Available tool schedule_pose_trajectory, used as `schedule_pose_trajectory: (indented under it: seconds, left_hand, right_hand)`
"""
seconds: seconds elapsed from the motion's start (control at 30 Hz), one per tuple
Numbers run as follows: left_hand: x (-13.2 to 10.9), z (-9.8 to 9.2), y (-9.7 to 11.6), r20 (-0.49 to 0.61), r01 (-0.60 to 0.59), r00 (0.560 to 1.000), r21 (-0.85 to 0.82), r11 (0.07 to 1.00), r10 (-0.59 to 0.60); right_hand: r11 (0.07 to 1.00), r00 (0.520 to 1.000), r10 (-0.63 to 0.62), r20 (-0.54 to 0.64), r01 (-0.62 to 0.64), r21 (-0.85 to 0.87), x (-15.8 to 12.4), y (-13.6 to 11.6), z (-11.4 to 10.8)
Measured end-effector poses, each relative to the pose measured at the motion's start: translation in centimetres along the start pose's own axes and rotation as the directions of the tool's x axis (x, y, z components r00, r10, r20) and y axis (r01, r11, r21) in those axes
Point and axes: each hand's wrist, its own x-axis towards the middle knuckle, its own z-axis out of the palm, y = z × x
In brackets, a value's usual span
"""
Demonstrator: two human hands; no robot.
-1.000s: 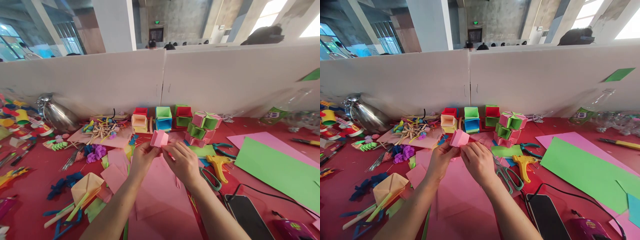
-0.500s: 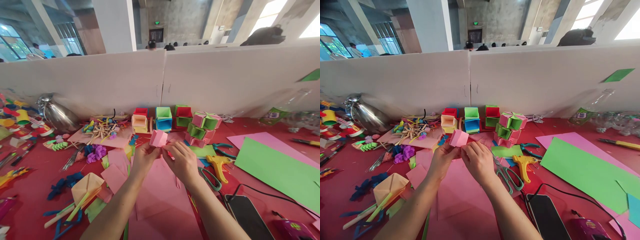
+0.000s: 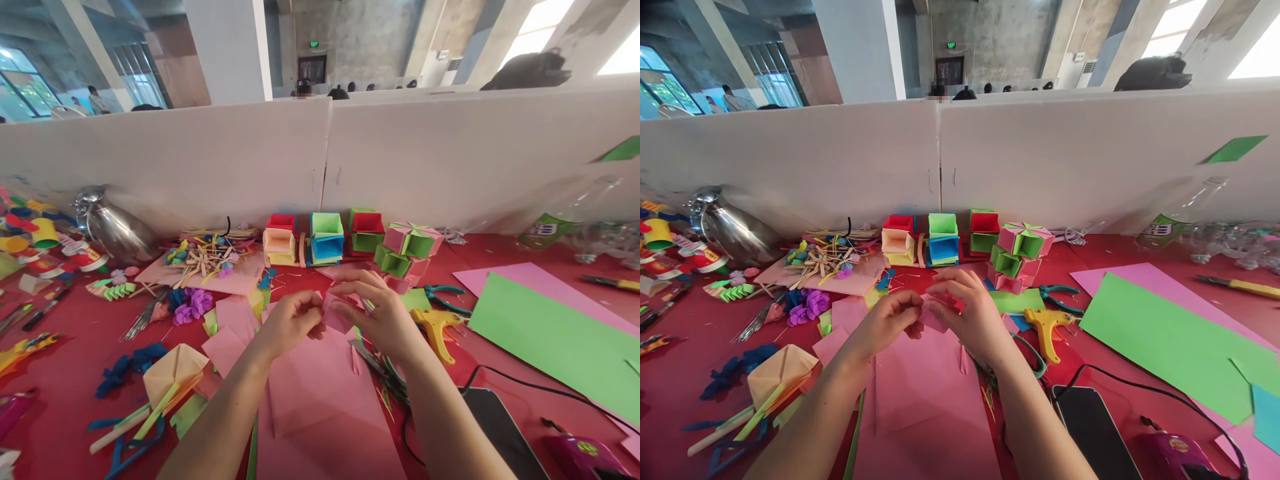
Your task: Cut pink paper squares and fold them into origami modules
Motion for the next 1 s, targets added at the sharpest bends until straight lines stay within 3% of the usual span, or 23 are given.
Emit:
schedule_pose_trajectory:
  seconds: [0.1, 0.2, 0.37, 0.47, 0.6, 0.67, 0.73, 0.87, 1.0]
  left_hand:
    - [-0.2, 0.0, 0.1, -0.037, -0.058, 0.998, 0.052, 0.997, 0.06]
    - [-0.6, -0.1, 0.4, -0.063, -0.104, 0.992, 0.095, 0.99, 0.111]
    - [-1.2, -0.1, 0.6, -0.025, -0.249, 0.964, 0.27, 0.93, 0.265]
    - [-1.2, -0.1, 0.5, -0.04, -0.402, 0.88, 0.467, 0.787, 0.473]
    - [-0.9, 0.0, 0.3, 0.001, -0.557, 0.695, 0.634, 0.537, 0.719]
    - [-0.8, 0.1, 0.3, -0.012, -0.587, 0.627, 0.649, 0.483, 0.779]
    - [-0.9, 0.1, 0.3, -0.057, -0.585, 0.593, 0.654, 0.479, 0.803]
    - [-1.2, 0.1, 0.6, -0.09, -0.571, 0.597, 0.651, 0.5, 0.797]
    - [-1.1, 0.1, 0.9, -0.132, -0.511, 0.674, 0.627, 0.588, 0.726]
  right_hand:
    - [0.984, 0.992, 0.125, 0.01, -0.125, 0.124, 0.1, 0.3, 0.1]
    - [0.941, 0.981, 0.169, 0.099, -0.191, 0.281, 0.2, 0.4, -0.2]
    - [0.794, 0.953, 0.245, 0.176, -0.302, 0.527, 0.1, 0.1, -0.4]
    - [0.748, 0.953, 0.289, 0.088, -0.282, 0.6, 0.2, -0.2, -0.2]
    - [0.756, 0.947, 0.31, -0.086, -0.191, 0.626, 0.1, -0.3, 0.1]
    - [0.755, 0.942, 0.318, -0.107, -0.183, 0.63, -0.1, -0.4, 0.3]
    - [0.724, 0.946, 0.315, -0.07, -0.192, 0.662, -0.2, -0.6, 0.6]
    - [0.645, 0.964, 0.261, 0.059, -0.22, 0.732, -0.2, -1.1, 1.0]
    - [0.681, 0.962, 0.269, 0.052, -0.228, 0.696, -0.1, -1.3, 1.2]
